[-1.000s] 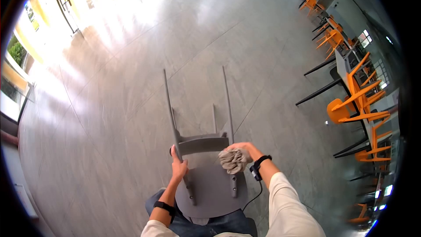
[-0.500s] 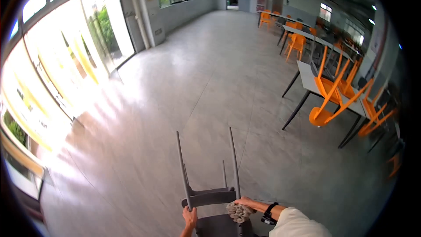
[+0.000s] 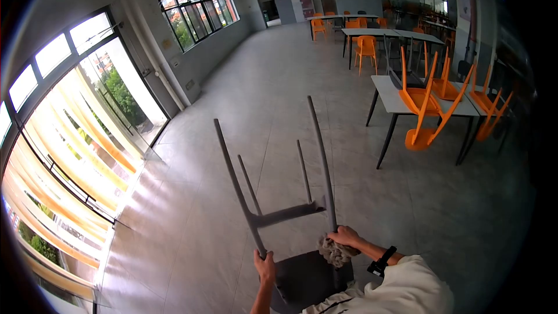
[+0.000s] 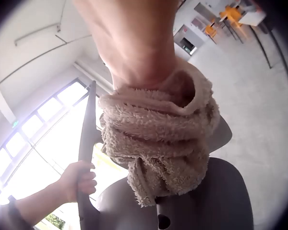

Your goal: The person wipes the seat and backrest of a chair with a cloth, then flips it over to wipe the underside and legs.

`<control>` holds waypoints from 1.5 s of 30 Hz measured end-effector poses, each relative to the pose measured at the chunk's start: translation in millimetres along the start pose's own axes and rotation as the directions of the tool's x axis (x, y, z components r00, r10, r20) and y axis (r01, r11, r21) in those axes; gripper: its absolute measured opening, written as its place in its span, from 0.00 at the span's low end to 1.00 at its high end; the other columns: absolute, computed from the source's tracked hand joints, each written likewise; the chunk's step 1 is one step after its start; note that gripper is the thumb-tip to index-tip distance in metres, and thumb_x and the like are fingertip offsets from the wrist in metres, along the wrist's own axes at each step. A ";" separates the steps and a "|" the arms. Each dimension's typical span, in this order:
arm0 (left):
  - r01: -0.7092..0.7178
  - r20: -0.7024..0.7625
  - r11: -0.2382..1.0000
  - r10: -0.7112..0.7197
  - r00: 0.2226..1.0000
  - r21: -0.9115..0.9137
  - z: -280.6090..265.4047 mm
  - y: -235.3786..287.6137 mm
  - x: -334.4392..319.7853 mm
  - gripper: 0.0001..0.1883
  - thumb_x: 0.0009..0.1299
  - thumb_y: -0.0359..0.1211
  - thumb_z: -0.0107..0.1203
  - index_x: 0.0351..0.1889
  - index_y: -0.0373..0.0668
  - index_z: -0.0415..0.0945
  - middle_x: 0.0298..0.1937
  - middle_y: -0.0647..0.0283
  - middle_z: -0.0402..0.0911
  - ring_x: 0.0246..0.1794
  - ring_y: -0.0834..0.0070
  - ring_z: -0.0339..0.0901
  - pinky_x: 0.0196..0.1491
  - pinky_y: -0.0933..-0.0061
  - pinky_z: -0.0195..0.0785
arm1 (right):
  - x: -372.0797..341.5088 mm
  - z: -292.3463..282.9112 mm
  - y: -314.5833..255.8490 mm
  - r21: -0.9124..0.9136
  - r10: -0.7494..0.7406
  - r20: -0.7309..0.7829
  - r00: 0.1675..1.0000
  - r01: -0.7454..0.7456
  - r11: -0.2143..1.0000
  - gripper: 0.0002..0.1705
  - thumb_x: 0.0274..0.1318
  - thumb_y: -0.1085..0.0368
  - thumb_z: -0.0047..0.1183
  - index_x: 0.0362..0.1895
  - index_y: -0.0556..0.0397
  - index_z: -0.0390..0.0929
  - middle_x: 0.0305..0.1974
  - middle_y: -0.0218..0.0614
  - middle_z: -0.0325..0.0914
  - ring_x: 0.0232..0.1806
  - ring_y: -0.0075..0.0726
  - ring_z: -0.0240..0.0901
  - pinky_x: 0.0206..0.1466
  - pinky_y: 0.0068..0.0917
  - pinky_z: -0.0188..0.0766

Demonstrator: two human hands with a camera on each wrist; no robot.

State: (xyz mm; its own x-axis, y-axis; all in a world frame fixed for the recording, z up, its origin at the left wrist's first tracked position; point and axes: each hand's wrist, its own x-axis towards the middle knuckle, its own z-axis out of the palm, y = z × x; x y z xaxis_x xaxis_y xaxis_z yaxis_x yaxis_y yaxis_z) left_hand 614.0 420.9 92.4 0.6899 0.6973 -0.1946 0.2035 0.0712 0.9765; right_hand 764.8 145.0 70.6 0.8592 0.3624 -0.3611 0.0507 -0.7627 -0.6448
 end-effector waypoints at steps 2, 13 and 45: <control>-0.045 0.030 0.999 0.044 0.999 0.023 2.8 10.7 42.4 0.08 0.65 0.28 0.56 0.35 0.42 0.66 0.18 0.68 0.64 0.11 0.80 0.62 0.14 0.73 0.54 | 21.5 -10.4 -16.8 0.072 0.005 -0.045 0.999 -0.002 0.997 0.32 0.53 0.38 0.55 0.28 0.61 0.79 0.20 0.48 0.76 0.22 0.52 0.73 0.28 0.48 0.69; -0.033 0.200 0.992 0.058 0.978 -0.125 66.6 139.3 182.6 0.10 0.65 0.25 0.56 0.28 0.40 0.63 0.15 0.68 0.63 0.09 0.79 0.61 0.12 0.75 0.51 | 89.8 -94.9 -120.9 -0.010 0.054 -0.348 0.936 -0.061 0.998 0.30 0.56 0.42 0.52 0.49 0.55 0.79 0.26 0.45 0.82 0.29 0.54 0.80 0.35 0.47 0.76; -0.089 0.448 0.984 0.148 0.882 -0.151 659.1 340.2 744.9 0.19 0.74 0.38 0.56 0.23 0.44 0.63 0.11 0.69 0.62 0.06 0.82 0.58 0.11 0.77 0.48 | 726.5 -502.1 -96.5 0.082 0.145 -0.730 0.667 -0.125 0.989 0.23 0.54 0.47 0.54 0.33 0.57 0.81 0.22 0.51 0.80 0.25 0.65 0.78 0.31 0.50 0.75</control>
State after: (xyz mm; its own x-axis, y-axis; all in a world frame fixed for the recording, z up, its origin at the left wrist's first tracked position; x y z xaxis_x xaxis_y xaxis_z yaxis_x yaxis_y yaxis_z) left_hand 1655.0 494.4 218.5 0.9495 0.3063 -0.0684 0.0340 0.1164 0.9926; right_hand 1639.8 213.0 208.7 0.9526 -0.2604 0.1574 -0.0995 -0.7554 -0.6476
